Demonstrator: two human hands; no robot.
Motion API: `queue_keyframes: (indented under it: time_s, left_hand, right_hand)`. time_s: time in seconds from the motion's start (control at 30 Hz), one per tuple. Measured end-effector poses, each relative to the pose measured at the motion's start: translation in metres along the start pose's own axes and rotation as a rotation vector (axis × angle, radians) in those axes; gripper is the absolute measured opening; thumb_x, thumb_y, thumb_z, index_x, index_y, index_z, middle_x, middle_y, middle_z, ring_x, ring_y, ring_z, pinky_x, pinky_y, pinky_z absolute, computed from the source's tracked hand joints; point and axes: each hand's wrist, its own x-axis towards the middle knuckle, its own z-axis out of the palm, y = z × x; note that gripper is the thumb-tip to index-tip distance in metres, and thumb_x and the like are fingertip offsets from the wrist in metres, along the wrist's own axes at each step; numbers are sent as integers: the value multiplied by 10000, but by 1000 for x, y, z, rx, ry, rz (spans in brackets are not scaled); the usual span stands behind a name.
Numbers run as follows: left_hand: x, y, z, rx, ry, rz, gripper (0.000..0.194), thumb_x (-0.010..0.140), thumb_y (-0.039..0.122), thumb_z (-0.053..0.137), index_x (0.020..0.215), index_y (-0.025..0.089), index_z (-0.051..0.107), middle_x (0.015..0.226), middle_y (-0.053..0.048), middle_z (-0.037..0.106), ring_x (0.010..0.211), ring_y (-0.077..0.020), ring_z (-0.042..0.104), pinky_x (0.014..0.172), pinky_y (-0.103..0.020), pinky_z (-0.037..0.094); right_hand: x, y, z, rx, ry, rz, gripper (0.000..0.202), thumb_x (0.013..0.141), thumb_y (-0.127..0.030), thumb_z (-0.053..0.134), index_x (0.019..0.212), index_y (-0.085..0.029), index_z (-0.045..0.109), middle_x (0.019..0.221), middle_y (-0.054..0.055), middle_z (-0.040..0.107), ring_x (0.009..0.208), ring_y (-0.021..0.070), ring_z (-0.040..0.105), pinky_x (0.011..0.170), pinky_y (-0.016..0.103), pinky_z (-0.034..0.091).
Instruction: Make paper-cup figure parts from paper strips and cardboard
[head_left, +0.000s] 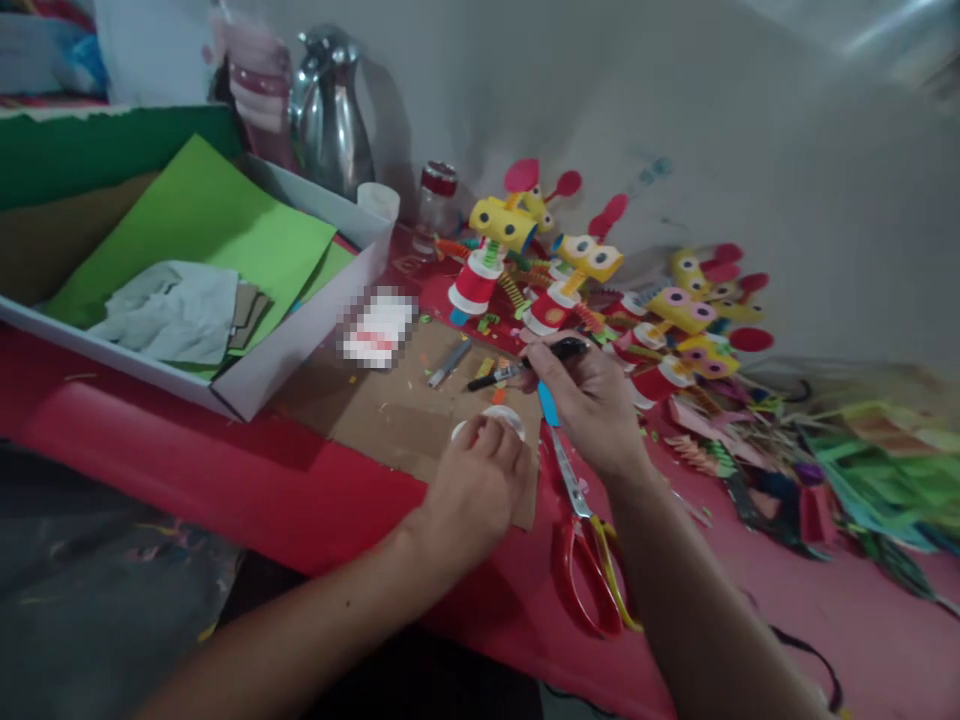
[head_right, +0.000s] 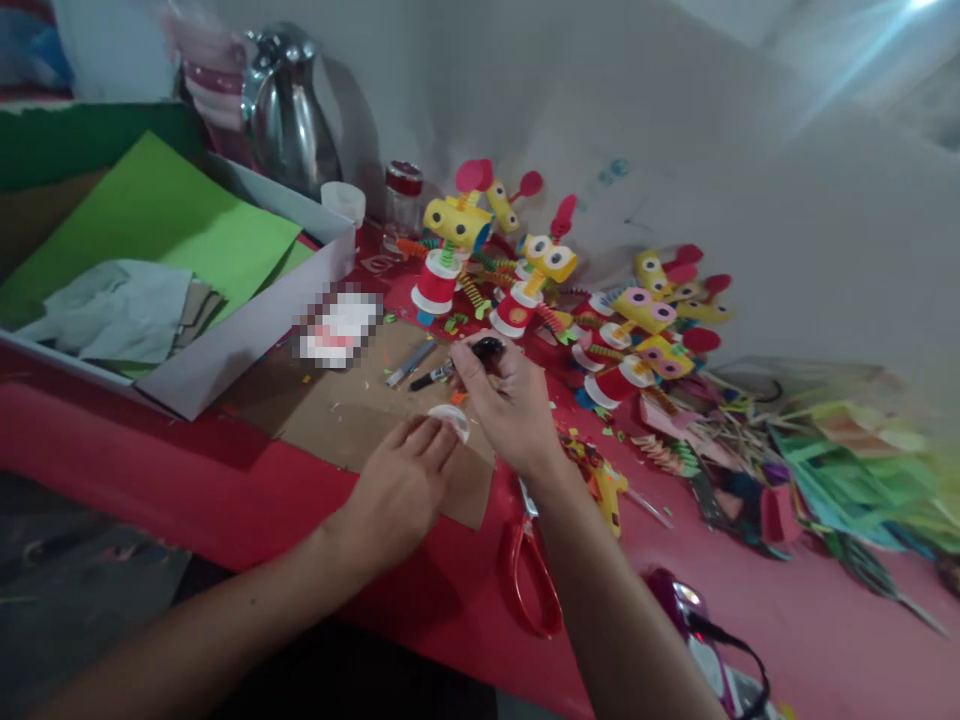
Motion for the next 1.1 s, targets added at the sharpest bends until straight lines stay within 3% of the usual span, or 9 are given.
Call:
queue_keyframes:
  time_s: [0.13, 0.33, 0.43, 0.9, 1.1]
  left_hand:
    - [-3, 20, 13, 112, 62, -107, 367, 886, 168, 429, 1183, 93, 630, 1189, -134, 654, 1145, -275, 582, 1015, -441, 448]
    - [-1, 36, 12, 108, 9, -215, 422, 885, 246, 430, 1257, 160, 610, 1277, -118, 613, 1224, -275, 535, 1119, -478, 365]
    - [0, 35, 13, 61, 10, -215, 445, 885, 300, 438, 1268, 151, 608, 1276, -127, 613, 1223, -279, 540, 1116, -444, 376]
    - [-1, 38, 17, 75, 45, -252, 402, 879, 268, 450, 1210, 157, 651, 1234, -127, 636, 1186, -273, 562, 1102, -435, 396]
    - [-1, 33, 17, 124, 97, -244, 432, 875, 248, 409, 1207, 100, 644, 1234, -147, 640, 1167, -281, 577, 1061, -423, 421]
  right_hand:
    - [21, 2, 16, -147, -337, -22, 260, 895, -387, 545, 721, -195, 560, 651, -22, 539, 629, 117, 514, 608, 247, 429]
    - [34, 10, 29, -281, -575, -24, 259, 903, -366, 527, 711, -194, 555, 637, -23, 532, 612, 118, 501, 576, 240, 396]
    - [36, 14, 34, -287, -615, -10, 243, 900, -351, 527, 717, -196, 570, 626, -23, 546, 600, 121, 506, 574, 244, 396]
    - [49, 14, 44, -270, -798, -41, 222, 911, -352, 511, 757, -207, 581, 662, -12, 582, 625, 123, 534, 584, 239, 405]
    - [60, 38, 36, -222, -691, 3, 272, 907, -434, 518, 775, -201, 564, 654, -25, 513, 618, 115, 485, 575, 233, 399]
